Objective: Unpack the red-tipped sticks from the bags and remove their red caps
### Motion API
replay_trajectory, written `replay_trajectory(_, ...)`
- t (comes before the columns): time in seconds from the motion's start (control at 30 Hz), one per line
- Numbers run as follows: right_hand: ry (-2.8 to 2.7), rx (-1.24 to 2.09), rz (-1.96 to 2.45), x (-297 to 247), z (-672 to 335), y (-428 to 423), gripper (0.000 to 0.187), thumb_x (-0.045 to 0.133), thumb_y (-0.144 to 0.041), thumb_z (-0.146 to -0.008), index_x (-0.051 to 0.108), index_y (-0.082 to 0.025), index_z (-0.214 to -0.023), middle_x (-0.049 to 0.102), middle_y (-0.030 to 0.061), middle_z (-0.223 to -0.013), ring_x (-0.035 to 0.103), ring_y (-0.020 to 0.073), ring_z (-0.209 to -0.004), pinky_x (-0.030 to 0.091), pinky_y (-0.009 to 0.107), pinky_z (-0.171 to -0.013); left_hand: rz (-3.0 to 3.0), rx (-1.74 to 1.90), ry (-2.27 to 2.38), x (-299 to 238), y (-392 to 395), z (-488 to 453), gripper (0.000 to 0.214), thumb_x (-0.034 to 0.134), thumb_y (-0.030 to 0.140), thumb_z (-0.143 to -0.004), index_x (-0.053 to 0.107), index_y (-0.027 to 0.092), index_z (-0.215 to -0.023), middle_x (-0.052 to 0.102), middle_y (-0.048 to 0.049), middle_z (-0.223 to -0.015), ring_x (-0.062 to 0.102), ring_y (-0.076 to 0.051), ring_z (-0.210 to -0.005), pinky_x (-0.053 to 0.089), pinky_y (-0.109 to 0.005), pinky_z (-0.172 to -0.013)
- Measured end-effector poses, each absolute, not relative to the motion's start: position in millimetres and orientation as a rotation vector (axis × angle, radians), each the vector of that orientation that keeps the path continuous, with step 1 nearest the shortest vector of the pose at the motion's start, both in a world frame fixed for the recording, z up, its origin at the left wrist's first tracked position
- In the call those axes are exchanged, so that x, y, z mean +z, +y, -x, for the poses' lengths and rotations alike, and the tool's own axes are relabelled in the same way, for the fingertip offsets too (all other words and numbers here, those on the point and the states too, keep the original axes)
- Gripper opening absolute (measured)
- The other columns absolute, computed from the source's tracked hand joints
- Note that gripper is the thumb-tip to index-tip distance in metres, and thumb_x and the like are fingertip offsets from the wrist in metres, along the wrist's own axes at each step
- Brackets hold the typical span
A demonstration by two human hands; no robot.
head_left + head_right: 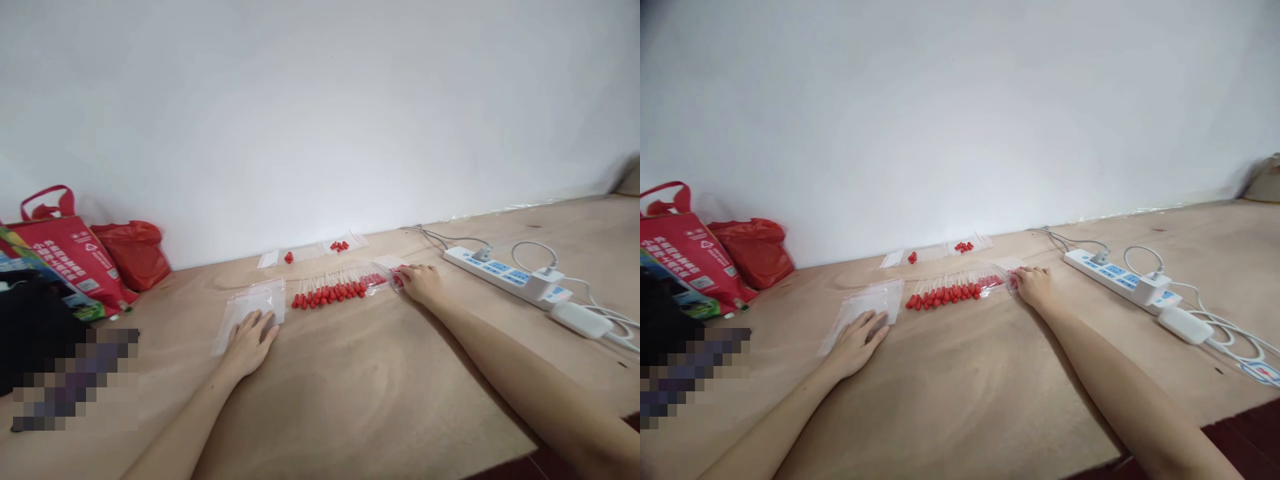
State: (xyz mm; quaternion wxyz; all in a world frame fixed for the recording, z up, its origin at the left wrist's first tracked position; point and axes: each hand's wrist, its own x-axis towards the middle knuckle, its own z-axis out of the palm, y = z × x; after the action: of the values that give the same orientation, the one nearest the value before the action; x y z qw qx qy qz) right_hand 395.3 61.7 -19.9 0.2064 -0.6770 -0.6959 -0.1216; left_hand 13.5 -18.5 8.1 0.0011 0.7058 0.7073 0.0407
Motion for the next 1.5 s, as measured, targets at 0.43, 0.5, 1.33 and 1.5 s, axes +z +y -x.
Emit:
replay_trajectory(0.43,-1.199,0.434,1.327,22.8,-382.2,27.4,0.037,0.033,-0.052,-0.081,0.047,-0.019,-0.072,0.050,-0.0002,-0.055,0.045,0.0114,-0.045,0.035,0.023,-0.043,-2.350,0.406,2.166,6.8,-20.0,-18.6,0.047,0.022,0.039,-0.088,0.040,0.021,-0.127,0.031,-0.0091,-0.138,0.016,-0.025,-0.130,0.016,-0.047,-0.103)
replay_trajectory(0.5,-1.314,0.757,1.243,18.1,-356.1,17.7,0.036,0.042,-0.055,-0.076,0.046,-0.020,-0.067,0.049,-0.0019,-0.051,0.044,0.0103,-0.043,0.035,0.022,-0.041,-2.358,0.475,2.144,7.0,-20.0,-18.7,0.047,0.022,0.037,-0.088,0.040,0.020,-0.127,0.029,-0.0101,-0.139,0.015,-0.025,-0.131,0.016,-0.048,-0.103)
replay_trajectory(1.33,-1.387,1.734,1.015,-2.4,-265.8,-26.7,0.040,0.078,-0.043,-0.042,0.056,-0.011,-0.053,0.054,-0.0038,-0.041,0.046,0.0053,-0.036,0.036,0.018,-0.039,-2.751,0.899,0.819,9.6,-32.5,-91.0,0.038,0.031,0.010,-0.086,0.050,0.022,-0.117,0.042,-0.0097,-0.128,0.052,-0.014,-0.102,0.048,-0.030,-0.085)
replay_trajectory(1.5,-1.393,1.717,1.042,-3.6,-264.0,-26.9,0.040,0.079,-0.041,-0.038,0.053,-0.012,-0.050,0.054,-0.0043,-0.040,0.046,0.0054,-0.035,0.036,0.018,-0.039,-2.913,1.060,0.691,8.1,-27.7,-87.6,0.028,0.037,0.015,-0.087,0.060,0.021,-0.101,0.054,-0.0087,-0.113,0.055,-0.015,-0.095,0.050,-0.029,-0.079)
